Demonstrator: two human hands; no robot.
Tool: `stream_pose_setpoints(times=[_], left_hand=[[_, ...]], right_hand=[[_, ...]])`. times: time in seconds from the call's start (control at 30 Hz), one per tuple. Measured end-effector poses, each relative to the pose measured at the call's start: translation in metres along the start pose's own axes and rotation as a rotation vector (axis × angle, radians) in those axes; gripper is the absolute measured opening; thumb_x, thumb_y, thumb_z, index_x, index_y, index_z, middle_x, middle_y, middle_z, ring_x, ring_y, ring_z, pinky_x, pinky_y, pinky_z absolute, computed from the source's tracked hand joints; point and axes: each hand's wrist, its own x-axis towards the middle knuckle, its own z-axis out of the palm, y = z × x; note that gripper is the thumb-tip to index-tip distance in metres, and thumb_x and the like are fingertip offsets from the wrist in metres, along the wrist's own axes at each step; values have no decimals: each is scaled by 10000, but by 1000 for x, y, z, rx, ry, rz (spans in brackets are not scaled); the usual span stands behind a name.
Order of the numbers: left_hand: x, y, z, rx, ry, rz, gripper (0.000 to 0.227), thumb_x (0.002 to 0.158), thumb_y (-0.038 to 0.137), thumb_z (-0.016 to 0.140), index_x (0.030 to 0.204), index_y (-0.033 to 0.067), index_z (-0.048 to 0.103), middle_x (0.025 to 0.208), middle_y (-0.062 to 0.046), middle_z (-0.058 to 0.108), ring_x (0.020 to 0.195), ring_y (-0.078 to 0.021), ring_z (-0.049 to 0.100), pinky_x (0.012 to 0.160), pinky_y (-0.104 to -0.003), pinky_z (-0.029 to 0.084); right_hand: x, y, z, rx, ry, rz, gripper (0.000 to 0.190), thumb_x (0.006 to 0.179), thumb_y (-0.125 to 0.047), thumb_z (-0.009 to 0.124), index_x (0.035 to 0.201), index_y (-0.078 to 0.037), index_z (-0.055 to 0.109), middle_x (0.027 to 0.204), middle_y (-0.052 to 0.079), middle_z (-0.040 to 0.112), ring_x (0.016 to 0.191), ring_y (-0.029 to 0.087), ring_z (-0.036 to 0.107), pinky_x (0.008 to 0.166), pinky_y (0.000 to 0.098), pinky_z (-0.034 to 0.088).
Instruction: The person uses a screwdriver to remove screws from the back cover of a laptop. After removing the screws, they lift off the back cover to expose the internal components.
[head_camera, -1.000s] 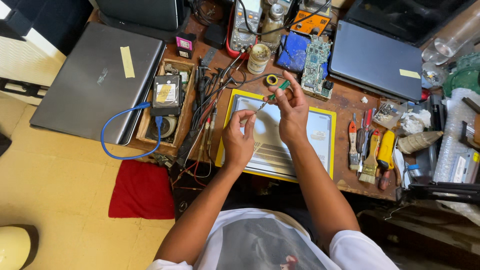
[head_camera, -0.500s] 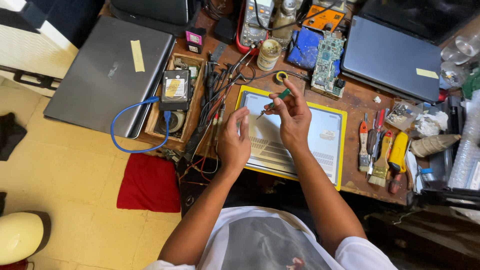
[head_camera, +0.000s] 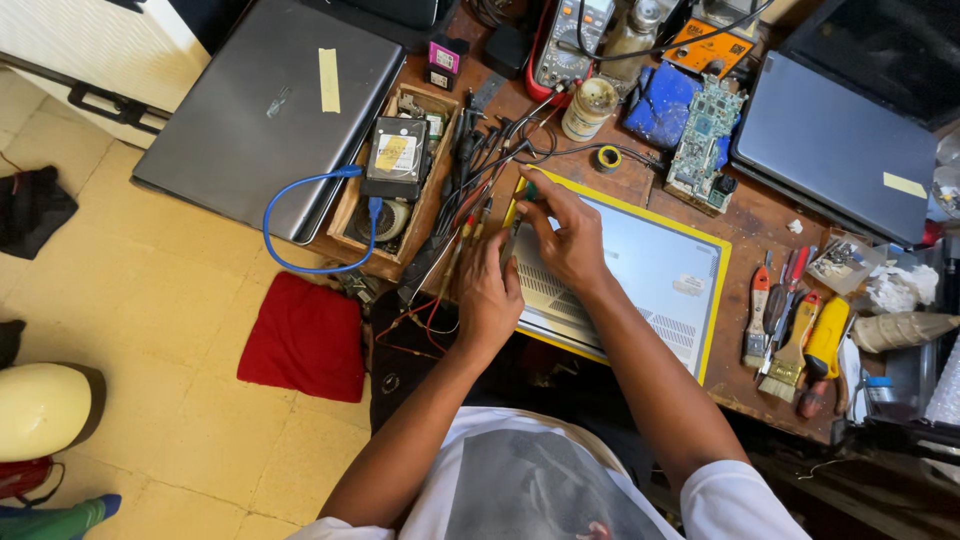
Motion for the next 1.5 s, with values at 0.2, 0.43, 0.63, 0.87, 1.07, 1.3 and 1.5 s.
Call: stream_pose_setpoints(times=[0.2, 0.43, 0.63, 0.87, 1.07, 1.3, 1.5], left_hand=[[0, -5, 4, 5, -2, 16, 384, 1011, 44, 639, 1394, 41, 639, 1190, -179, 730, 1109, -414, 693, 988, -512, 547], [24, 18, -16, -60, 48, -52, 388, 930, 39, 717, 1305, -21, 640, 1094, -241, 731, 1025, -481, 710, 918, -553, 563], [34, -25, 27, -189, 125, -144, 124, 980, 88, 684, 1048, 0, 741, 864, -229, 769, 904, -506, 738, 814, -549, 571], [38, -22, 34, -91, 251, -153, 81, 949, 38, 714, 1013, -9, 729, 809, -255, 745, 840, -534, 726, 743, -573, 562], [41, -14, 29, -178, 274, -229, 40, 953, 83, 744, 988, 99, 734, 847, -140, 806, 864, -414, 785, 722, -476, 593], [40, -23, 29, -220, 192, -234, 108, 929, 74, 775, 1012, 122, 726, 870, -144, 798, 900, -443, 772, 768, -517, 603], [39, -23, 31, -206, 100, -298, 27, 989, 138, 736, 994, 147, 760, 890, -108, 823, 931, -418, 781, 791, -528, 601]], right_hand=[[3, -9, -3, -140, -20, -45, 444, 1020, 3, 784, 1455, -63, 721, 1022, 150, 792, 840, 326, 809, 724, 428, 666], [17, -15, -4, -376, -239, -159, 313, 1046, -189, 768, 1358, -157, 777, 949, 122, 693, 817, 384, 740, 727, 495, 613], [32, -2, 1, -315, -296, -216, 301, 1042, -305, 785, 1320, -193, 810, 916, 76, 615, 799, 366, 666, 719, 474, 569], [36, -16, 9, -102, -300, -85, 207, 1053, -218, 786, 1251, -176, 829, 945, 72, 610, 855, 321, 690, 777, 424, 565], [43, -11, 8, -23, -390, -37, 240, 1065, -133, 723, 1276, -164, 834, 869, 112, 630, 824, 382, 702, 767, 466, 556], [55, -35, -1, -47, -447, -42, 202, 1091, -163, 691, 1253, -158, 812, 999, 159, 668, 948, 426, 686, 871, 526, 559], [55, -22, -2, -42, -392, -68, 163, 1045, -232, 790, 1193, -206, 855, 865, 79, 620, 865, 353, 692, 831, 464, 559]])
